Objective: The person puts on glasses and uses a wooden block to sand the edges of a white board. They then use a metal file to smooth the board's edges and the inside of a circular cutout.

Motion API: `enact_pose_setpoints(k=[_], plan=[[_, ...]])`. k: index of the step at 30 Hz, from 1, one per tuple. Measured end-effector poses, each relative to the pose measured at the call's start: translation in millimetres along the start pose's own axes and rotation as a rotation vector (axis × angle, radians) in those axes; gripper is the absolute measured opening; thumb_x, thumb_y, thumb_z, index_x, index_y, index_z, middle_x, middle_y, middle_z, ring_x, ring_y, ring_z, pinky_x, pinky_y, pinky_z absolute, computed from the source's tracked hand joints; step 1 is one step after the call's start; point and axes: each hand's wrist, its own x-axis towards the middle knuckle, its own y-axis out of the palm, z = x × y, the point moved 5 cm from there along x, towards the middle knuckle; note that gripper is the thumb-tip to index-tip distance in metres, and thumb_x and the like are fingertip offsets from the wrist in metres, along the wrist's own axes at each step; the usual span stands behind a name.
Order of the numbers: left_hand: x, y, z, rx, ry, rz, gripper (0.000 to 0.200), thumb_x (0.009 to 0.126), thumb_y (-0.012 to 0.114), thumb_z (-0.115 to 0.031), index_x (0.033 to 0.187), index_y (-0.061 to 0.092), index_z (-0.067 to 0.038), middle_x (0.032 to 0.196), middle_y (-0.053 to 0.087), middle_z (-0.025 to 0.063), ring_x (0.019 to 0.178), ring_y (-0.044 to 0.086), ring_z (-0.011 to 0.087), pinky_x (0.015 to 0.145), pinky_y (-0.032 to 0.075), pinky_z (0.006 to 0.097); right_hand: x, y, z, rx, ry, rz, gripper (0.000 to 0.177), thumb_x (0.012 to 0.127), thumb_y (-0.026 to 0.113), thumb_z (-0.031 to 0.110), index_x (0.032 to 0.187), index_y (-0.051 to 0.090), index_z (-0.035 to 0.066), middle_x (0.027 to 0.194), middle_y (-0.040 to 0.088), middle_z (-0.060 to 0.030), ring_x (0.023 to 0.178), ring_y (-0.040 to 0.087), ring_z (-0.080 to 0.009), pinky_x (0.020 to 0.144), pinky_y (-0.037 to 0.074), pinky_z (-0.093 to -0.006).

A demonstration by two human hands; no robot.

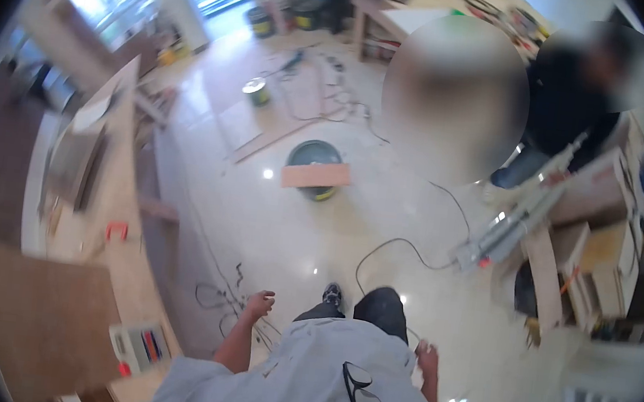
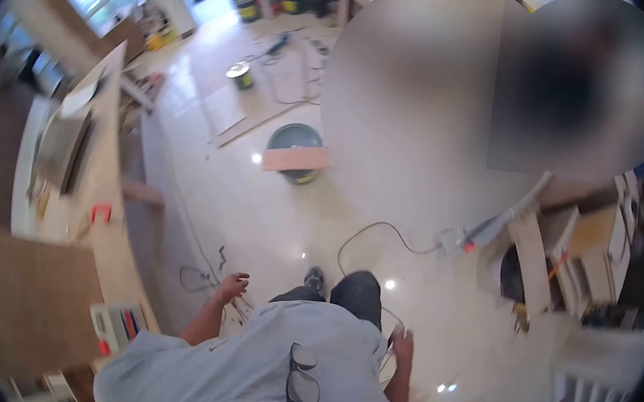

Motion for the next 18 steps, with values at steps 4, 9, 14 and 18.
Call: enact_pose_setpoints(k=[4,9,14,18], plan=[[50.5,-19.0,-88.0,-0.151,0.030,-0.039,0.051,0.102,0.071,-0.021,0.150,0.068,-0.005,0.105,0.077,0.0100,0.086,0.074,0.0168,0.067,0.060,0.0340,25.7,-30.7,118.9,-0.089,-0.084,-0.047,0.091,0.093,0.081,0.050,0.158,0.053,-0.007,0.142,0.070,-0.0348,0.130,0.073,-0.0405,0.107,0.059,-0.0496],[103.8,-14.0,-150.1,-0.055,0.026,-0.001,0.051,0.102,0.069,-0.018,0.151,0.068,-0.005,0.105,0.077,0.0099,0.085,0.073,0.0167,0.066,0.060,0.0328,116.1,-30.3,204.0,-0.304,-0.086,0.074,0.079,0.089,0.082,0.043,0.150,0.059,-0.001,0.139,0.070,-0.0276,0.129,0.069,-0.0460,0.111,0.057,-0.0538],[158.4,3.7,-189.8,0.096,0.036,0.018,0.050,0.101,0.072,-0.023,0.148,0.070,-0.005,0.108,0.079,0.0128,0.093,0.076,0.0204,0.076,0.062,0.0357,249.7,-20.1,296.1,-0.409,-0.255,0.054,0.061,0.091,0.078,0.039,0.139,0.067,0.003,0.136,0.070,-0.0224,0.123,0.070,-0.0444,0.108,0.059,-0.0537],[195.3,30.9,-299.4,0.422,0.272,0.132,0.048,0.100,0.077,-0.030,0.141,0.076,-0.004,0.123,0.083,0.0195,0.110,0.080,0.0281,0.096,0.063,0.0405,424.4,26.9,375.3,-0.318,-0.412,-0.078,0.049,0.099,0.068,0.041,0.137,0.073,0.012,0.145,0.069,-0.0183,0.136,0.062,-0.0420,0.116,0.051,-0.0603]])
